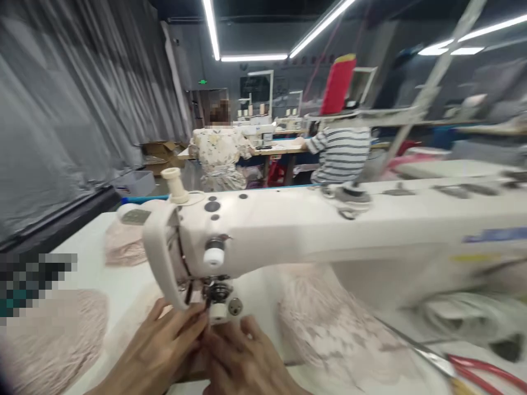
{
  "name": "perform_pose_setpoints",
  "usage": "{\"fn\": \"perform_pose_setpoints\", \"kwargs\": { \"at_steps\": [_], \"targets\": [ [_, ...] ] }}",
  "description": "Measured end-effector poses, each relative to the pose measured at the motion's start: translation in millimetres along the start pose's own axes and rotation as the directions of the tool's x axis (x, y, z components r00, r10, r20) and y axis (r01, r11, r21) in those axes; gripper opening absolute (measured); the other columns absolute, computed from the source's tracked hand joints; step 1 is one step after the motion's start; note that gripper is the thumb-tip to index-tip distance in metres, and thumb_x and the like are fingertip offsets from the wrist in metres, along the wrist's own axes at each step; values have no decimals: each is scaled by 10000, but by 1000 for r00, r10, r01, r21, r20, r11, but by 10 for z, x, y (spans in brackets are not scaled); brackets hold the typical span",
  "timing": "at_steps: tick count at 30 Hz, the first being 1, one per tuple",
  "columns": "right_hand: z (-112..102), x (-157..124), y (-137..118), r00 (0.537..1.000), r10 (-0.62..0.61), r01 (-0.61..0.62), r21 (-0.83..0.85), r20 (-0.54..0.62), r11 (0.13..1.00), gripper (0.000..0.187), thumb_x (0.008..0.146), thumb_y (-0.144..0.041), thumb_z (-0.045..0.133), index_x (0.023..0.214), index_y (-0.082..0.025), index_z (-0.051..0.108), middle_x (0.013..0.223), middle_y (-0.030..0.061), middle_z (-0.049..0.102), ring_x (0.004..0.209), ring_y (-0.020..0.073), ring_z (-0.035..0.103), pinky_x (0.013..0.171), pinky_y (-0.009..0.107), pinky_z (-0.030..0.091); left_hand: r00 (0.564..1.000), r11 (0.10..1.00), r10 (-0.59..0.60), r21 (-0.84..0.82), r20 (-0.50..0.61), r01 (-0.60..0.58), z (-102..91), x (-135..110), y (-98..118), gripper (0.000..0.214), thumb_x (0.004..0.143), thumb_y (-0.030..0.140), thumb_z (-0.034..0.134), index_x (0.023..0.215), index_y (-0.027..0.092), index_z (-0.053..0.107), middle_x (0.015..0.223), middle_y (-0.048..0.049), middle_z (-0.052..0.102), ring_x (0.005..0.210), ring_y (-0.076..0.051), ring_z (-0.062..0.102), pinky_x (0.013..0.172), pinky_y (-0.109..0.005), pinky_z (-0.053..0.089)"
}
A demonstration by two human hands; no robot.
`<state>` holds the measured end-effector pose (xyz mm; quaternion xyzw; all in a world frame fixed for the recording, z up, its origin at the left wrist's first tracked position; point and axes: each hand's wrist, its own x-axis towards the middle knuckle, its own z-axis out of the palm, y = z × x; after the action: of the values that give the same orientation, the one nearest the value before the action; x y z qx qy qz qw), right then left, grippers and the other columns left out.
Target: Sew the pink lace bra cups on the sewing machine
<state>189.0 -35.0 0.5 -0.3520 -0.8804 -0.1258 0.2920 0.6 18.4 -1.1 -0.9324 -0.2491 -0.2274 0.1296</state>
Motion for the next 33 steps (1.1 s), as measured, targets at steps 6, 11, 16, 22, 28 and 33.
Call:
{"fn": "perform_pose_setpoints", "kwargs": {
  "at_steps": [6,11,16,22,28,33],
  "targets": [
    [-701,-162,184,923,326,-332,-8,203,943,343,977,-226,320,779,-182,597,719,19,634,669,137,586,600,255,456,992,997,32,-64,-121,-40,55,-16,3,274,868,32,355,985,148,574,890,-49,635,811,-170,580,817,-335,382],
    [-648,-350,218,940,296,-268,-171,168,948,375,974,-212,270,935,-182,642,966,71,692,857,168,650,703,251,545,999,994,-28,-104,-16,26,-35,25,52,202,865,36,393,878,142,565,837,-34,626,743,-155,589,773,-328,416],
    [-221,-159,108,952,170,-177,6,254,984,309,967,-228,326,1049,-189,621,1059,80,673,917,165,638,744,250,550,994,988,-77,-125,73,86,-97,19,95,75,836,73,517,853,139,550,839,-24,618,763,-162,587,793,-348,428],
    [15,-28,213,985,116,-104,-93,129,990,291,944,-189,361,1089,-234,609,736,38,676,689,173,637,537,218,524,995,995,-71,-65,71,76,-76,-3,68,102,816,32,525,834,130,545,816,-18,609,758,-150,579,785,-327,436],
    [42,-82,271,987,124,-117,-80,101,990,259,932,-239,401,1072,-257,618,816,61,661,690,179,625,538,237,509,996,990,-73,-114,42,78,-69,18,47,138,839,22,464,823,119,560,772,-9,599,721,-131,571,736,-311,442],
    [87,-65,300,993,93,-94,11,75,996,305,948,-192,343,1034,-251,630,899,64,671,814,190,627,685,288,517,996,981,-93,-167,12,94,-76,28,25,135,851,37,481,791,113,576,787,-1,606,709,-111,566,757,-310,427]
  ]
}}
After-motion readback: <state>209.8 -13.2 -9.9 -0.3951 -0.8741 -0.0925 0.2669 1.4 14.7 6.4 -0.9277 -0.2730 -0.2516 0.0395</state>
